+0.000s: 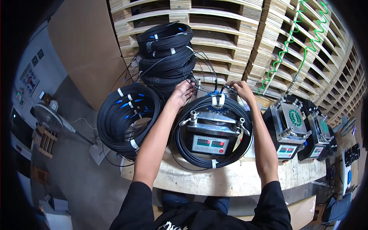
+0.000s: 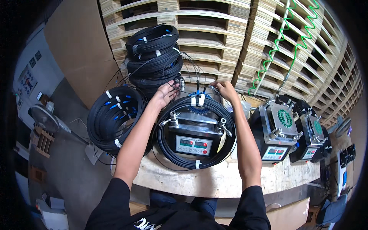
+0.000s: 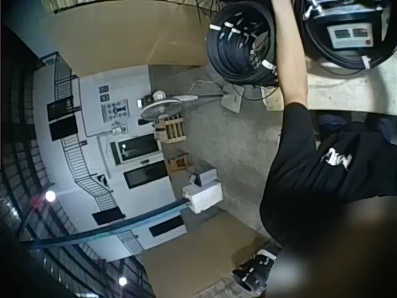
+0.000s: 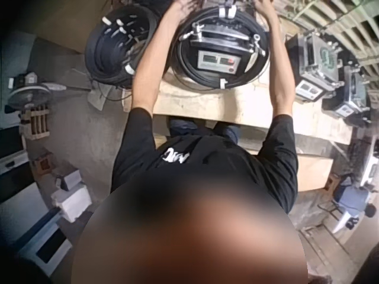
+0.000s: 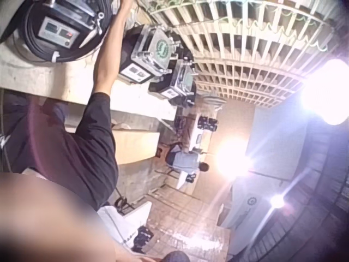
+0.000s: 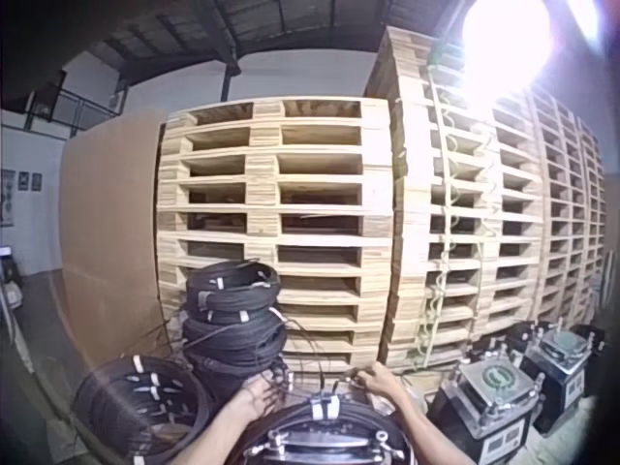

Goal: The recorder is placing coils of black cable onto industrial testing machines and adjusting settings on the control panels.

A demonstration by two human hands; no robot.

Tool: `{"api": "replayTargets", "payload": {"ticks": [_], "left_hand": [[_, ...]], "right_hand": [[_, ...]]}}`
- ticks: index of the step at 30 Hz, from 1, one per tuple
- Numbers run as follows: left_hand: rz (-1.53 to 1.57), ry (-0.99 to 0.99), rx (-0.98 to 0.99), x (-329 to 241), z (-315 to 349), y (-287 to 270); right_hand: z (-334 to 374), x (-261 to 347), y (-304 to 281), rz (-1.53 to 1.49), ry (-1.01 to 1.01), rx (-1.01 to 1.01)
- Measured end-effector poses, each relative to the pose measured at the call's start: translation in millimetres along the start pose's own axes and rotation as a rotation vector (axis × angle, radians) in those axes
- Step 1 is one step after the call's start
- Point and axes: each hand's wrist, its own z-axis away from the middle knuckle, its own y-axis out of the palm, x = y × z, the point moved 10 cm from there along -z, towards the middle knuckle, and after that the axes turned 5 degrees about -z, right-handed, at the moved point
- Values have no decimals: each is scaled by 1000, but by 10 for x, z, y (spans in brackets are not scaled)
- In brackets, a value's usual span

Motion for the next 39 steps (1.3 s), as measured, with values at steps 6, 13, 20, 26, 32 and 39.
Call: {"api": "replayTargets", "payload": {"ticks": [6, 13, 20, 26, 32, 39], "left_hand": [[202, 26, 201, 59, -355, 376], [107, 159, -66, 90, -503, 72], [316, 159, 108, 187, -417, 429], [-38, 221, 7, -2, -596, 410], [-237, 32, 210, 56, -511, 660], [-391, 45, 250, -196, 184, 579]], "right_hand": [[129, 118, -254, 102, -49, -160], [1322, 1093, -428, -66, -133, -653], [1526, 821, -269, -133, 25, -534], [1488, 855, -200, -14, 95, -496], [1524, 817, -197, 17, 130, -523], [1626, 927, -292, 26, -40, -673]]}}
